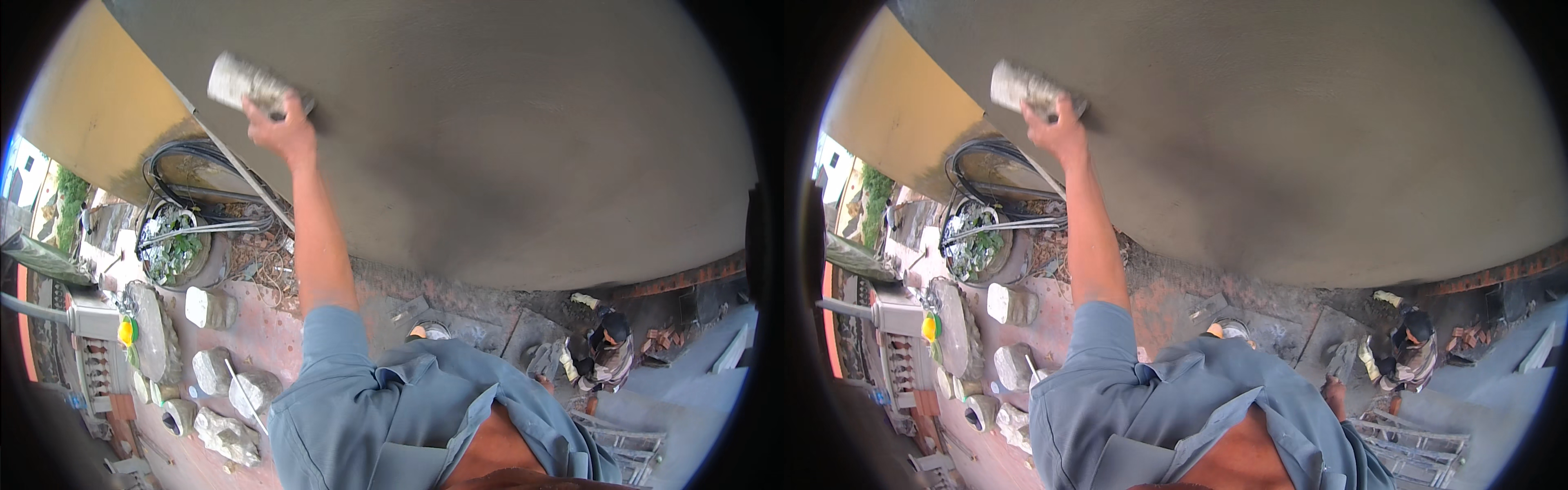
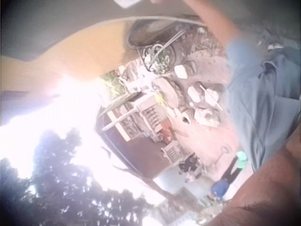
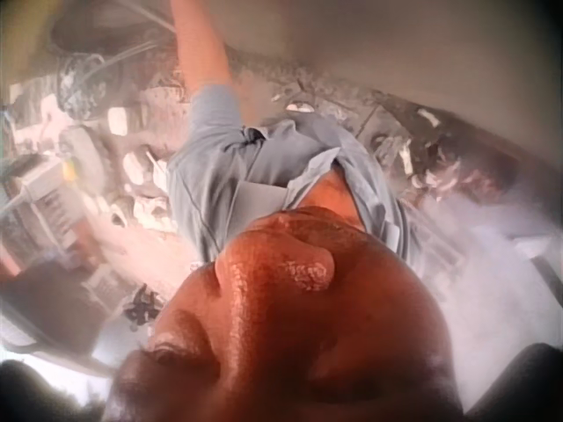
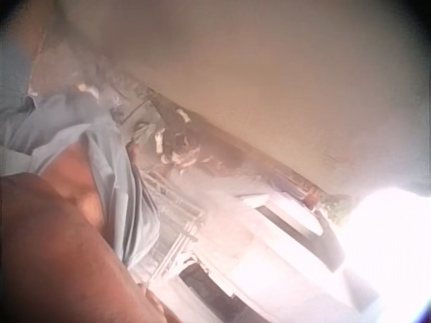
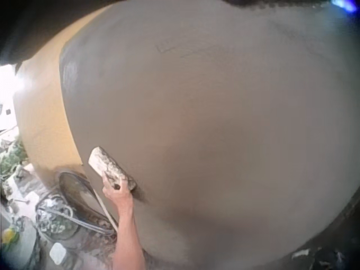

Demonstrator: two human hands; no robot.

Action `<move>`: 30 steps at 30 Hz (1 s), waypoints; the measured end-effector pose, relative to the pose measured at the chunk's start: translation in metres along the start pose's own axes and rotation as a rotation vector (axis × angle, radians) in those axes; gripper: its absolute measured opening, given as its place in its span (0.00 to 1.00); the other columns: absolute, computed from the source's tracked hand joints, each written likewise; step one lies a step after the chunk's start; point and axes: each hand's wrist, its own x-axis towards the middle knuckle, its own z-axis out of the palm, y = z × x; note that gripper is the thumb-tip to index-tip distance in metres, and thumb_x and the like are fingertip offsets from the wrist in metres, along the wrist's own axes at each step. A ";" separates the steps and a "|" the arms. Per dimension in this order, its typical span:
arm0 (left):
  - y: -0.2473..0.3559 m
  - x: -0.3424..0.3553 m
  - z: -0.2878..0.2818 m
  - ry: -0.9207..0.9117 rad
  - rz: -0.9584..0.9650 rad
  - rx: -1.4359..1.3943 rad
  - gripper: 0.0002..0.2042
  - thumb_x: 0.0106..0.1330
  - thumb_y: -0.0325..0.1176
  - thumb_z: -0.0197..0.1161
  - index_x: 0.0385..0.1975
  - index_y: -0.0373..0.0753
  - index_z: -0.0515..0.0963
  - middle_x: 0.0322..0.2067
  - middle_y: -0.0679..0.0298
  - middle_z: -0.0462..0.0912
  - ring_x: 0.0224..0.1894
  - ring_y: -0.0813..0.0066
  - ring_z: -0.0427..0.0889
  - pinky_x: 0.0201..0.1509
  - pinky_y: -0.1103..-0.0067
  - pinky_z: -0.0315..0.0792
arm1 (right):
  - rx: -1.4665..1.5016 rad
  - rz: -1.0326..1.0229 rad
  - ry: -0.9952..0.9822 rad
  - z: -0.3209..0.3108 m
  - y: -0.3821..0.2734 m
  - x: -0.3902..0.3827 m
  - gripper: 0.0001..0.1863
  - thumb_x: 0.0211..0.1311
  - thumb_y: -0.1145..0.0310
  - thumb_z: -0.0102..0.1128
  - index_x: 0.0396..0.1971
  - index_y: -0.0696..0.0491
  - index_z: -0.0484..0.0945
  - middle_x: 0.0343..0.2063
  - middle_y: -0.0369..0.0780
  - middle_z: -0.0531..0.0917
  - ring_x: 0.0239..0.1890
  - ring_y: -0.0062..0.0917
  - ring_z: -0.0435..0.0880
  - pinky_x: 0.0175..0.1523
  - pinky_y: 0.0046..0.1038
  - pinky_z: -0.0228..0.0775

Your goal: The person scoops wet cement from a bucket using a trowel and applies it to a vertical wall. They then use a float to smooth the surface, repeatedly spreading and leveling the cement. A coworker is also seen plastering a nearby section of the wall.

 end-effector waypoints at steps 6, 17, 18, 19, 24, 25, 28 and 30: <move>0.017 0.065 0.011 0.079 -0.149 -0.313 0.39 0.60 0.40 0.69 0.69 0.26 0.63 0.54 0.33 0.73 0.52 0.49 0.79 0.56 0.60 0.76 | 0.278 0.046 0.010 -0.023 -0.027 -0.019 0.10 0.65 0.62 0.64 0.30 0.52 0.76 0.16 0.38 0.75 0.15 0.29 0.74 0.21 0.35 0.68; 0.079 -0.093 0.017 -0.149 0.368 0.118 0.42 0.60 0.45 0.71 0.72 0.38 0.61 0.59 0.37 0.59 0.63 0.43 0.59 0.66 0.52 0.59 | 0.138 0.047 -0.030 -0.033 -0.004 -0.008 0.13 0.65 0.59 0.63 0.34 0.54 0.77 0.19 0.40 0.77 0.18 0.29 0.76 0.25 0.35 0.71; 0.078 -0.083 0.014 -0.144 0.158 0.086 0.42 0.60 0.45 0.70 0.72 0.37 0.59 0.59 0.37 0.60 0.63 0.43 0.59 0.65 0.52 0.59 | 0.131 0.040 -0.032 -0.033 -0.004 -0.006 0.13 0.65 0.59 0.63 0.35 0.55 0.77 0.19 0.41 0.78 0.18 0.30 0.77 0.26 0.35 0.71; 0.081 -0.071 0.014 -0.077 0.186 0.036 0.41 0.60 0.45 0.70 0.72 0.37 0.61 0.59 0.37 0.60 0.63 0.43 0.59 0.65 0.52 0.59 | 0.136 0.034 -0.038 -0.036 -0.004 -0.003 0.14 0.65 0.58 0.63 0.35 0.55 0.77 0.20 0.41 0.78 0.19 0.30 0.77 0.26 0.35 0.72; 0.154 -0.055 0.053 -0.046 0.325 0.079 0.41 0.59 0.48 0.72 0.70 0.36 0.64 0.60 0.38 0.58 0.61 0.44 0.60 0.65 0.51 0.58 | 0.094 0.001 -0.022 -0.047 0.000 0.009 0.16 0.65 0.57 0.63 0.36 0.56 0.78 0.21 0.43 0.80 0.21 0.30 0.79 0.29 0.36 0.73; 0.171 -0.077 0.064 -0.044 0.409 0.104 0.41 0.57 0.49 0.73 0.69 0.38 0.66 0.59 0.38 0.59 0.61 0.44 0.60 0.65 0.52 0.58 | -0.009 -0.053 -0.054 -0.048 0.004 0.011 0.16 0.65 0.56 0.63 0.37 0.56 0.79 0.22 0.43 0.80 0.21 0.30 0.79 0.29 0.36 0.73; 0.209 -0.129 0.091 0.172 0.816 -0.034 0.37 0.54 0.45 0.72 0.66 0.44 0.71 0.57 0.43 0.64 0.60 0.46 0.64 0.63 0.54 0.61 | -0.220 -0.192 -0.025 -0.052 0.012 0.015 0.18 0.64 0.55 0.62 0.38 0.57 0.79 0.23 0.44 0.81 0.22 0.30 0.80 0.31 0.36 0.74; 0.211 -0.139 0.094 0.243 0.925 -0.096 0.36 0.53 0.44 0.72 0.66 0.46 0.73 0.57 0.44 0.65 0.60 0.47 0.65 0.63 0.55 0.62 | -0.605 -0.526 0.032 -0.054 0.012 0.016 0.19 0.64 0.55 0.62 0.38 0.58 0.80 0.24 0.45 0.82 0.23 0.31 0.81 0.32 0.36 0.75</move>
